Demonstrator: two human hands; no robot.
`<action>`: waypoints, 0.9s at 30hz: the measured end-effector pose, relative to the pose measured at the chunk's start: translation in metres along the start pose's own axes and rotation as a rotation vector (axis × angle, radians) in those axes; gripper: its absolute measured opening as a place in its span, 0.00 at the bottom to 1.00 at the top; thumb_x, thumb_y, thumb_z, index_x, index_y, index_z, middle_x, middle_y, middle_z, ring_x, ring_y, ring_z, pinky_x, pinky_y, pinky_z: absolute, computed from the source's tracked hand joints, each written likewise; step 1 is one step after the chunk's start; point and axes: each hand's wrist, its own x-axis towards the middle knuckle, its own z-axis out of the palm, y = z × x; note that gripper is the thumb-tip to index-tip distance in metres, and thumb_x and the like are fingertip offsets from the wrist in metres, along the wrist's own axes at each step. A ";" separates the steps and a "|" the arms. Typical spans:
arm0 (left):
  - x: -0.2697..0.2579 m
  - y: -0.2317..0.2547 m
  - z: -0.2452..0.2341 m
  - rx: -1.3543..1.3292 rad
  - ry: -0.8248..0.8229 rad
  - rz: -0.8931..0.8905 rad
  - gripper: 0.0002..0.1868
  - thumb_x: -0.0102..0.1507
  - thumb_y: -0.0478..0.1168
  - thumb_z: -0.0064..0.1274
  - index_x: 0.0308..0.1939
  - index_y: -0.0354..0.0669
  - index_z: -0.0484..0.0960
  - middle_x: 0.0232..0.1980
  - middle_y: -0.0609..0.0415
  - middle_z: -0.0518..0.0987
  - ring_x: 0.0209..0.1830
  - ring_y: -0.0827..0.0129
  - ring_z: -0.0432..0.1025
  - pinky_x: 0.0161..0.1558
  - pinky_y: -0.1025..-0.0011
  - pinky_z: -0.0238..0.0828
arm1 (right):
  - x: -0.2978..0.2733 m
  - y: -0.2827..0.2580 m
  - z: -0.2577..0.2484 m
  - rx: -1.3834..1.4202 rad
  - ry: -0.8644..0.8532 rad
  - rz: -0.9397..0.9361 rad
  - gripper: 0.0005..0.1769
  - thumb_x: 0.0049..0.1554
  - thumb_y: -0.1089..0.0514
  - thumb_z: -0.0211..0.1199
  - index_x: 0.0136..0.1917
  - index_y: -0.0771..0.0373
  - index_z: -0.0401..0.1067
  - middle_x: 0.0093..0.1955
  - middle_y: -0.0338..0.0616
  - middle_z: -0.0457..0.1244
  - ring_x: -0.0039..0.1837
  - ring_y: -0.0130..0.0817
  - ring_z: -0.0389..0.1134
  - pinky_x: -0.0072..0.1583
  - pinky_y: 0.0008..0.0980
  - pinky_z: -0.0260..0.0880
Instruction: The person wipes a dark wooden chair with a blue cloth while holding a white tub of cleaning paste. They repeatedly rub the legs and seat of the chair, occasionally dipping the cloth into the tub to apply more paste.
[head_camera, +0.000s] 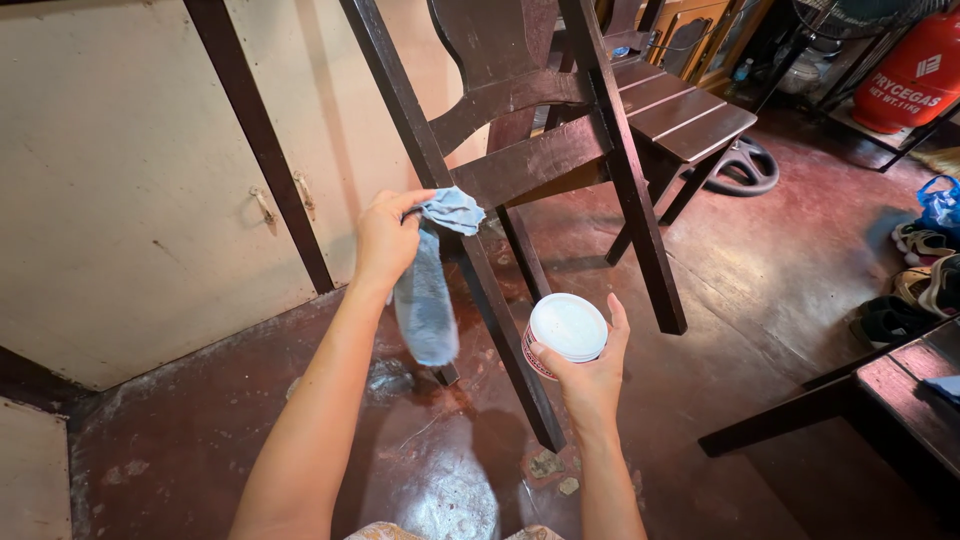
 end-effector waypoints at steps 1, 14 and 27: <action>-0.001 0.001 0.000 -0.018 0.048 0.037 0.22 0.58 0.26 0.54 0.53 0.49 0.87 0.47 0.48 0.81 0.49 0.58 0.76 0.52 0.66 0.72 | 0.000 0.000 -0.001 -0.008 0.004 0.004 0.65 0.37 0.64 0.77 0.81 0.56 0.44 0.68 0.47 0.59 0.69 0.38 0.65 0.66 0.40 0.70; 0.002 0.012 -0.017 0.011 0.293 0.074 0.15 0.57 0.23 0.49 0.36 0.45 0.87 0.43 0.51 0.74 0.40 0.61 0.74 0.40 0.66 0.70 | 0.001 -0.001 -0.007 0.011 0.008 0.004 0.65 0.37 0.64 0.77 0.81 0.56 0.44 0.68 0.46 0.59 0.68 0.37 0.66 0.66 0.40 0.70; -0.002 0.009 -0.023 0.303 0.457 0.329 0.17 0.57 0.24 0.56 0.43 0.48 0.89 0.52 0.50 0.77 0.53 0.53 0.72 0.51 0.61 0.72 | 0.001 -0.001 -0.006 0.003 0.002 -0.007 0.64 0.37 0.65 0.77 0.81 0.56 0.45 0.67 0.46 0.60 0.68 0.37 0.66 0.66 0.40 0.70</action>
